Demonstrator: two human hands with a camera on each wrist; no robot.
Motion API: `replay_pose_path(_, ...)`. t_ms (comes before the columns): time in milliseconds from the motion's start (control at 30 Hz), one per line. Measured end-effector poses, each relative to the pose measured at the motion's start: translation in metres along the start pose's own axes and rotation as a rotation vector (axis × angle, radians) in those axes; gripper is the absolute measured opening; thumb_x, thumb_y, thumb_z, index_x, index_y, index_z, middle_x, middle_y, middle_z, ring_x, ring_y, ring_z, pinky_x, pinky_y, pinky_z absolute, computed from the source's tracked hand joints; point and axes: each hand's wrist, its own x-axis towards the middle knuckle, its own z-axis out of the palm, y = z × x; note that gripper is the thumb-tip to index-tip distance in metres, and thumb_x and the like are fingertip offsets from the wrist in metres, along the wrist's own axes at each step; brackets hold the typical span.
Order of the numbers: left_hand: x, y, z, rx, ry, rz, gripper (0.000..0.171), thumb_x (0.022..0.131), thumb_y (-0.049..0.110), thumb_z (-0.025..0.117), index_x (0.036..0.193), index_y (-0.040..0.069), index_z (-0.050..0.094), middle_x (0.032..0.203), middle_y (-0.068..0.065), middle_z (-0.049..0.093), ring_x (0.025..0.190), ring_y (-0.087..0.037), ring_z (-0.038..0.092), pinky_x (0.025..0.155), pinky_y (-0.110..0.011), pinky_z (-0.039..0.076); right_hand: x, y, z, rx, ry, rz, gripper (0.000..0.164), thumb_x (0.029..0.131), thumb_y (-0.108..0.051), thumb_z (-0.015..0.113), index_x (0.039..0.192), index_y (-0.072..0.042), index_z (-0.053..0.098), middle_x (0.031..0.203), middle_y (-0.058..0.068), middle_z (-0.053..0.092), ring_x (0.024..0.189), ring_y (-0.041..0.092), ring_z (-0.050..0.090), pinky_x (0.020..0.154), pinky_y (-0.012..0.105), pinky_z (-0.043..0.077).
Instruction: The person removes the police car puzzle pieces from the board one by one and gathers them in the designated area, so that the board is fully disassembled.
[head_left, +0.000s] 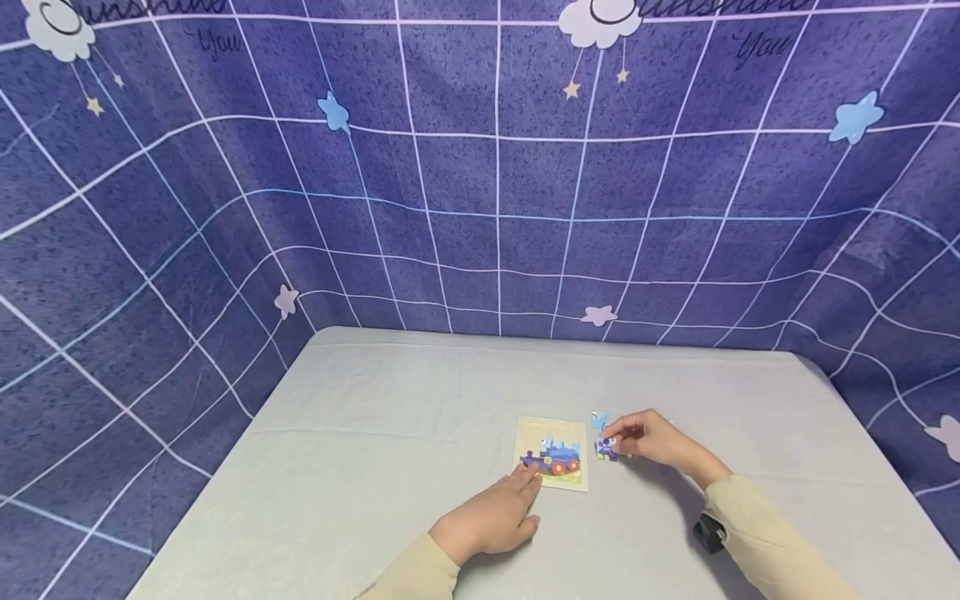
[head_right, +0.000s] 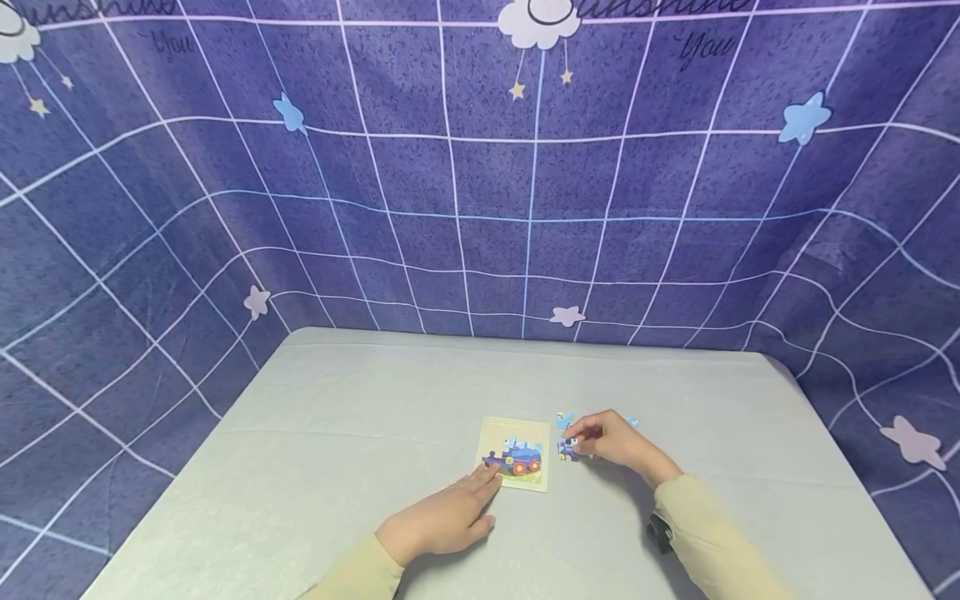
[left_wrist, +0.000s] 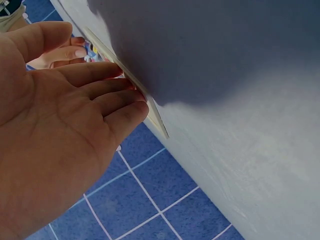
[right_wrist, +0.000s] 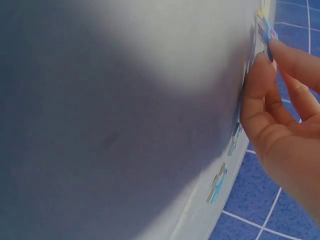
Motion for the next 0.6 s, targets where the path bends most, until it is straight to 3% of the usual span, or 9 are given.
replay_pose_path(367,-0.0010,0.0010,-0.0025,0.004,-0.004,0.003,0.056,0.099,0.031,0.049,0.145,-0.001,0.039,0.155,-0.014,0.030,0.144,-0.025,0.025,0.115,-0.034,0.028,0.0023,0.0012,0.0038,-0.096,0.053,-0.028,0.021,0.076,0.010,0.067,0.098,0.010,0.069,0.083,0.017,0.065,0.057,0.004,0.051,0.050,0.021,0.049)
replay_pose_path(600,-0.0011,0.0024,-0.0027,0.008,-0.003,-0.003,0.056,0.099,0.032,0.049,0.145,0.000,0.040,0.154,-0.013,0.031,0.144,-0.024,0.025,0.114,-0.033,0.028,0.0017,0.0018,0.0070,-0.152,0.084,-0.059,0.018,0.075,0.008,0.070,0.094,0.008,0.071,0.082,0.012,0.064,0.065,0.005,0.052,0.055,0.020,0.049)
